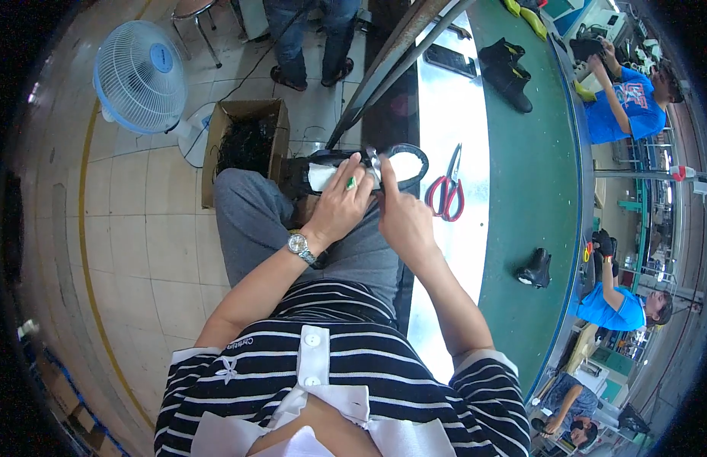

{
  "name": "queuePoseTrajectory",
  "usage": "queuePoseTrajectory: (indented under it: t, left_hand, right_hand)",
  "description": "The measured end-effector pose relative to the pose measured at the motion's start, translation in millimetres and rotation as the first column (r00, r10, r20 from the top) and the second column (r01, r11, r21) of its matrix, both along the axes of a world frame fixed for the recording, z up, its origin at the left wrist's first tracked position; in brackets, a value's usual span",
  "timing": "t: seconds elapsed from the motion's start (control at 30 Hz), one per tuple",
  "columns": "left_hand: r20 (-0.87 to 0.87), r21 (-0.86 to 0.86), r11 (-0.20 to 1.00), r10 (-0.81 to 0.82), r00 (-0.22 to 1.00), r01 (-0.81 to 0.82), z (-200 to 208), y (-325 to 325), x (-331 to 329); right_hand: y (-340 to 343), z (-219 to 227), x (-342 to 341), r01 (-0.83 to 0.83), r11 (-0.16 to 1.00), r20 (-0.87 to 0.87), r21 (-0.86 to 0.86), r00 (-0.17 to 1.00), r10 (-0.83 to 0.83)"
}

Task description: The worker is performing various finishing and assembly tasks on black boots, including using pliers to tighten components, checking the sole, and placing them on a conveyor belt.

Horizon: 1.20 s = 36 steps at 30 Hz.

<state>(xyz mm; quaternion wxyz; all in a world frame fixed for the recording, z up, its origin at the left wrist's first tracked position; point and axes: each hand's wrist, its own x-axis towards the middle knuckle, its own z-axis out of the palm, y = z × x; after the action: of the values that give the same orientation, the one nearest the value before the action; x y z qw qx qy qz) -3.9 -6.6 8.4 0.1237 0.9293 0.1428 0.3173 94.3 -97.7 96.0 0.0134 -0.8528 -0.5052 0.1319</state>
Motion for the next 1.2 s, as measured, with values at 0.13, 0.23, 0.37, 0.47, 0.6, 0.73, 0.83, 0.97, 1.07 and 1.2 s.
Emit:
queuePoseTrajectory:
  t: [0.13,0.23,0.37,0.47,0.6,0.73,0.83,0.97,1.07,1.2]
  left_hand:
    - [-0.185,-0.090,0.966,0.224,0.957,-0.243,45.9,12.5,-7.6]
    - [-0.319,0.125,0.984,0.163,0.933,-0.129,37.1,23.1,-29.9]
    - [-0.377,0.211,0.974,0.154,0.913,-0.077,33.7,20.3,-26.8]
    - [-0.333,0.171,0.981,0.147,0.931,-0.094,25.9,19.8,-35.2]
    - [-0.251,0.130,0.987,0.125,0.960,-0.095,19.6,16.4,-33.3]
    - [-0.230,0.108,0.988,0.131,0.964,-0.109,17.2,18.6,-35.1]
    - [-0.162,0.027,0.994,0.111,0.981,-0.108,13.1,17.8,-37.6]
    - [-0.071,-0.239,0.969,0.053,0.996,-0.069,20.9,23.6,-41.2]
    - [-0.016,-0.315,0.923,0.228,0.974,-0.221,35.2,27.8,-50.0]
    - [-0.015,-0.627,0.775,0.084,0.996,-0.075,26.9,36.6,-53.4]
  right_hand:
    - [7.7,22.4,14.3,-0.131,0.987,0.038,-0.093,0.990,0.135]
    - [6.9,21.8,-9.7,-0.034,0.982,0.010,0.187,0.999,0.033]
    - [6.2,-4.7,-9.7,-0.055,0.997,0.008,0.050,0.998,0.055]
    - [15.2,20.5,-12.8,-0.069,0.992,-0.017,0.106,0.997,0.072]
    - [12.1,-4.1,-20.7,0.008,0.973,-0.007,0.230,1.000,-0.007]
    - [19.5,14.5,-12.6,-0.122,0.991,-0.033,0.048,0.992,0.123]
    - [21.4,9.2,-29.4,0.005,0.975,-0.074,0.221,0.997,0.012]
    - [19.2,-10.5,-17.5,-0.064,0.994,-0.043,0.089,0.997,0.068]
    - [24.2,14.5,-27.5,-0.050,0.978,-0.127,0.205,0.989,0.078]
    - [24.3,-8.2,-34.5,-0.046,0.989,-0.038,0.143,0.998,0.052]
